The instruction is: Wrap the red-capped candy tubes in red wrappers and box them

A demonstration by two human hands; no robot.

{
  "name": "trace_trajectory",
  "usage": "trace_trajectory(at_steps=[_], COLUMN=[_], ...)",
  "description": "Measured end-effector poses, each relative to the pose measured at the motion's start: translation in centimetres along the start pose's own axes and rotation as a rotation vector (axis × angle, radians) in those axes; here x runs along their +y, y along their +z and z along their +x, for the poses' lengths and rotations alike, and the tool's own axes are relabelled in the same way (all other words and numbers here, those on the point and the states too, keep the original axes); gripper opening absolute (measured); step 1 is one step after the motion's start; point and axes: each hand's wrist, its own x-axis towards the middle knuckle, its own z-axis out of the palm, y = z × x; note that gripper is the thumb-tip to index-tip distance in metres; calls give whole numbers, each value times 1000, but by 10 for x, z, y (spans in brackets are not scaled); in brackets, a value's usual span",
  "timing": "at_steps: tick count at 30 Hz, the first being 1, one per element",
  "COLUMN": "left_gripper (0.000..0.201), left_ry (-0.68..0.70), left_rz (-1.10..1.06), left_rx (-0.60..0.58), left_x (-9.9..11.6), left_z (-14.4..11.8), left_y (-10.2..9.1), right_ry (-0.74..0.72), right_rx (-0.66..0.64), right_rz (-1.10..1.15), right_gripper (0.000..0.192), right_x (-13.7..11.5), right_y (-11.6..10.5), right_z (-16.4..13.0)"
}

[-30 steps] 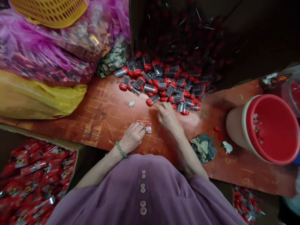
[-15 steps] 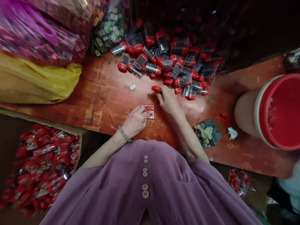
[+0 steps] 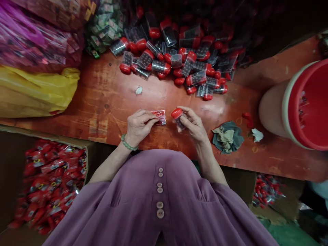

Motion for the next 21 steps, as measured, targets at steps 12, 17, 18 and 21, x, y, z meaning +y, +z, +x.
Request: trace_trajectory(at_steps=[12, 17, 18, 21], left_gripper=[9, 14, 15, 14], left_ry=[227, 196, 201, 216], left_rz=[40, -38, -47, -34], left_rx=[-83, -190, -200, -211], left_x=[2, 5, 5, 4], left_z=[-7, -8, -9, -11], left_y=[-15, -15, -15, -12], right_ry=[263, 345, 366, 452], right_rx=[-203, -263, -275, -310], right_rz=[211, 126, 130, 204], right_gripper=[46, 34, 31, 28], right_x=[-15, -14, -12, -4], right_y=[11, 9, 8, 3], right_z=[1, 9, 11, 16])
